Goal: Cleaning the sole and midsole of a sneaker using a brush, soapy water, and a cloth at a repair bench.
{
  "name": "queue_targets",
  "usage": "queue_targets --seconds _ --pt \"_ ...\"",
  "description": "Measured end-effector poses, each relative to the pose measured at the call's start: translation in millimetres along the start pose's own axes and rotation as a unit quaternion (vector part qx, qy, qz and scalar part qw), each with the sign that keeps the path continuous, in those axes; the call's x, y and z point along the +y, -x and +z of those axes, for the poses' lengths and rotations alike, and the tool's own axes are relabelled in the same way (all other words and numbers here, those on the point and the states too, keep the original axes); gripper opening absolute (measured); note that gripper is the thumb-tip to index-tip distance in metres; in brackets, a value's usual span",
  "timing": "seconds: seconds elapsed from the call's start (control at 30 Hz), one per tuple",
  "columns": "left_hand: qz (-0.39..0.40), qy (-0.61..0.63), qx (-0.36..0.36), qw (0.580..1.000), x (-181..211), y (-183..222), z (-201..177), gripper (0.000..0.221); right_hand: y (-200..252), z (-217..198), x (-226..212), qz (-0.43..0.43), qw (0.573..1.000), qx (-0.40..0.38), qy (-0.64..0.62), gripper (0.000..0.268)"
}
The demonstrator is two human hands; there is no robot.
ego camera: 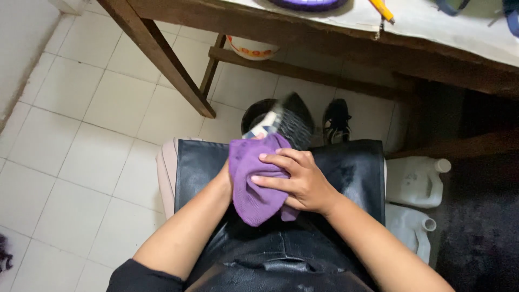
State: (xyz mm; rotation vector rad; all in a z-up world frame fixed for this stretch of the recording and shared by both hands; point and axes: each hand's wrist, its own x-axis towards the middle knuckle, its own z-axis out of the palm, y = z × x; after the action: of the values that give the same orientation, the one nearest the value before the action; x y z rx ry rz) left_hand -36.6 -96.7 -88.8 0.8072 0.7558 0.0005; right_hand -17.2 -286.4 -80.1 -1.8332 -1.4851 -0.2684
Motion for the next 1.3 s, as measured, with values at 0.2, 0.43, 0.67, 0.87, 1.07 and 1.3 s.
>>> queue_targets --seconds 0.2,0.43,0.67,0.87,1.07,1.3 --pt "0.028 -0.088 -0.045 0.995 1 24 8 0.044 -22 15 31 0.023 0.997 -0.075 0.019 0.035" --pt "0.06 -0.182 -0.089 0.977 0 32 -1 0.04 12 17 165 0.179 0.942 0.054 0.278 0.027" --pt "-0.056 0.088 -0.059 0.993 -10 5 -17 0.022 -13 -22 86 0.268 0.951 0.154 0.009 0.024" --pt "-0.021 0.116 -0.057 0.991 9 -15 -25 0.023 21 22 -1 0.087 0.99 0.092 -0.056 0.035" --pt "0.021 0.083 -0.043 0.995 37 -19 -49 0.022 37 -5 17 0.226 0.956 0.178 -0.052 0.017" --pt "0.107 -0.1 -0.115 0.983 27 11 -13 0.025 -24 16 35 0.155 0.982 0.096 0.048 0.063"
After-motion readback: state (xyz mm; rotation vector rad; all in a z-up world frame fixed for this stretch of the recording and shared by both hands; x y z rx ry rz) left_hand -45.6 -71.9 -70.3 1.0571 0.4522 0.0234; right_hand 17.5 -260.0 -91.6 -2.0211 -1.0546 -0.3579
